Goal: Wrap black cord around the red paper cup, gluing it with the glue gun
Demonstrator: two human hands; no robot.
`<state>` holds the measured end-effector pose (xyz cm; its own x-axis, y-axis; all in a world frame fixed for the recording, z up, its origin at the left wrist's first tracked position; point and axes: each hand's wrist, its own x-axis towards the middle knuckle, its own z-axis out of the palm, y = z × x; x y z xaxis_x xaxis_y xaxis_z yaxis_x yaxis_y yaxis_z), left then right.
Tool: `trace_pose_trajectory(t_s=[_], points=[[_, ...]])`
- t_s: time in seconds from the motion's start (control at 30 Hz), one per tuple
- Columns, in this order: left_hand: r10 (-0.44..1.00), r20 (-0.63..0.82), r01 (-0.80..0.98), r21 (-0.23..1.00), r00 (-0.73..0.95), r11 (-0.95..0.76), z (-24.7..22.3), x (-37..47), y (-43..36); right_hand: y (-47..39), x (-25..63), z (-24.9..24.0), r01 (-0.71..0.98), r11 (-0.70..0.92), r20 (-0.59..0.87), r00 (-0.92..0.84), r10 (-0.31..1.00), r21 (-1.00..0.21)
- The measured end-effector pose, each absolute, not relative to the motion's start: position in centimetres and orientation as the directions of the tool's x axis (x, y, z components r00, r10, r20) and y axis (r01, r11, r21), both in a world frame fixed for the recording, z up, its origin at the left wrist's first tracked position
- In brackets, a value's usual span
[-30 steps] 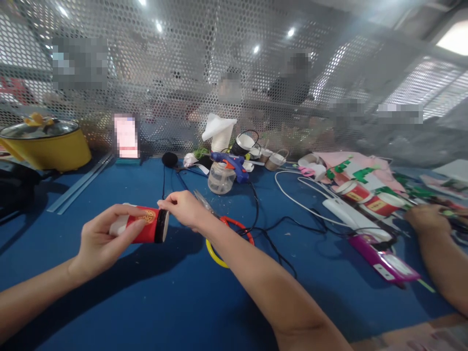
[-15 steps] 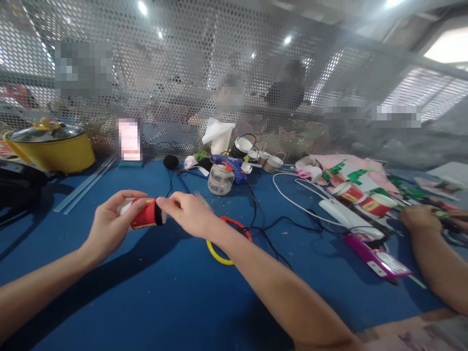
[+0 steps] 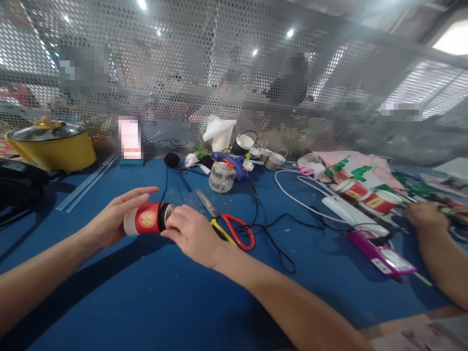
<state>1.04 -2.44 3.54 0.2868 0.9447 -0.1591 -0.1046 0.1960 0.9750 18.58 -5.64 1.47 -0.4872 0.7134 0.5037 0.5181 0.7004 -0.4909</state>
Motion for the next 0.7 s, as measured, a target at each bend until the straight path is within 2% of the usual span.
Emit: trace_pose_trajectory(t_s=[0.07, 0.1, 0.27, 0.33, 0.43, 0.57, 0.7], points=[[0.917, -0.192, -0.076, 0.970, 0.349, 0.231, 3.5, 1.0, -2.4, -5.7, 18.7, 0.9, 0.551, 0.731, 0.514, -0.524, 0.679, -0.404], [0.916, -0.186, -0.070, 0.972, 0.356, 0.225, 3.5, 1.0, -2.5, -5.6, 18.9, 0.6, 0.555, 0.729, 0.517, -0.520, 0.680, -0.400], [0.942, -0.052, 0.007, 0.999, 0.333, 0.053, 3.0, 1.4, -2.9, -5.5, 19.7, 0.5, 0.519, 0.599, 0.548, -0.270, 0.792, -0.610], [0.932, 0.009, 0.079, 0.996, 0.363, -0.041, 2.7, 1.6, -3.1, -5.6, 19.7, 0.6, 0.523, 0.556, 0.518, -0.235, 0.823, -0.646], [0.897, 0.076, 0.156, 0.975, 0.435, -0.158, 2.3, 1.7, -3.4, -5.8, 19.4, 0.6, 0.492, 0.532, 0.434, -0.307, 0.847, -0.689], [0.870, 0.083, 0.231, 0.948, 0.486, -0.219, 1.9, 1.8, -3.7, -6.0, 19.0, 0.6, 0.396, 0.448, 0.303, -0.378, 0.875, -0.801], [0.865, 0.132, 0.333, 0.887, 0.484, -0.321, 1.8, 1.8, -3.8, -6.1, 18.7, 0.8, 0.337, 0.419, 0.275, -0.399, 0.875, -0.843]])
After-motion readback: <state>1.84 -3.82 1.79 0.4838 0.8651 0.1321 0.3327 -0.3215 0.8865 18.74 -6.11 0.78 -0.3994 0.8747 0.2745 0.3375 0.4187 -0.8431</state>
